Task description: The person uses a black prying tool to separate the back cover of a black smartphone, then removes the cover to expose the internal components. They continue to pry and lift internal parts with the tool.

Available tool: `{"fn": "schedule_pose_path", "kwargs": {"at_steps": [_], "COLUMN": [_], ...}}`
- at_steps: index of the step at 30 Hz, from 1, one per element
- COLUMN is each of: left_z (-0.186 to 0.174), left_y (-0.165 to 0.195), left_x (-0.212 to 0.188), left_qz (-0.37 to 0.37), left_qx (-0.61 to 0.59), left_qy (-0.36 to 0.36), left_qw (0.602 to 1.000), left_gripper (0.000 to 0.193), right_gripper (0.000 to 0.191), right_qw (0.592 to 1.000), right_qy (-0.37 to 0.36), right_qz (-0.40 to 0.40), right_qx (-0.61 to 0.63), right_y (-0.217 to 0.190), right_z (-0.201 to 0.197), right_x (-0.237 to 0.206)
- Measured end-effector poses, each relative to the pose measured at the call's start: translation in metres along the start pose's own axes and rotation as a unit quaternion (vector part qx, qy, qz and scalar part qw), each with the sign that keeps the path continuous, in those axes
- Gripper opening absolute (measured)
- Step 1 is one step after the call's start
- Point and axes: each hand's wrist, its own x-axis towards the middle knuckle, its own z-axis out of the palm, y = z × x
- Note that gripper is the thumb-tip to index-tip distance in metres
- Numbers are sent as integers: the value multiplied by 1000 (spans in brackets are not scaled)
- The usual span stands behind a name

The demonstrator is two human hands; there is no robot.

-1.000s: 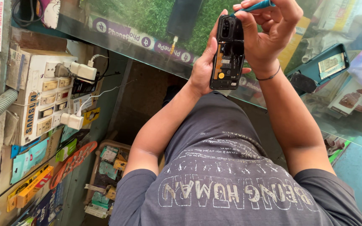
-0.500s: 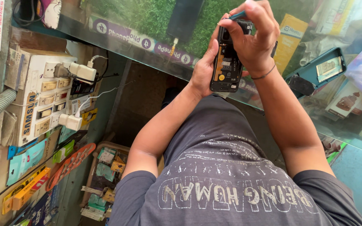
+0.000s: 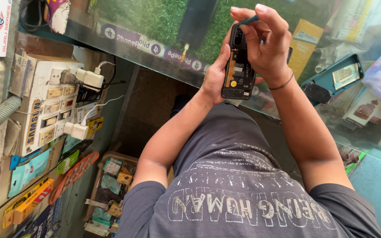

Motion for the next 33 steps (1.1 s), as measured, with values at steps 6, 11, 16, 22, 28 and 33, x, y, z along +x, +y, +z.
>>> {"fn": "schedule_pose_path", "kwargs": {"at_steps": [6,11,16,22,28,33], "left_z": [-9,-6,2,-12,-10,-8], "left_y": [-3,-2,4,-2,-1,0], "left_x": [1,1,-5,0,-1,-2], "left_qz": [-9,-30,9,-59,-3,-18], "left_qx": [12,-29,0,-70,-15,-23], "left_qy": [-19,-15,-20,40,-41,0], "left_qw": [1000,999,1000,995,999,1000], "left_gripper": [53,60,56,67,47,45], "right_gripper": [62,50,50,45,45,53], "right_qw": [988,995,999,989,994,990], "right_qy": [68,70,39,108,77,64], "right_qz": [-13,25,27,43,-3,-9], "right_qx": [-135,-59,9,-87,-81,-127], "right_y": [3,-1,-5,1,-2,0], "right_z": [4,5,0,6,3,0], "right_x": [6,-5,-6,-2,-10,-3]}}
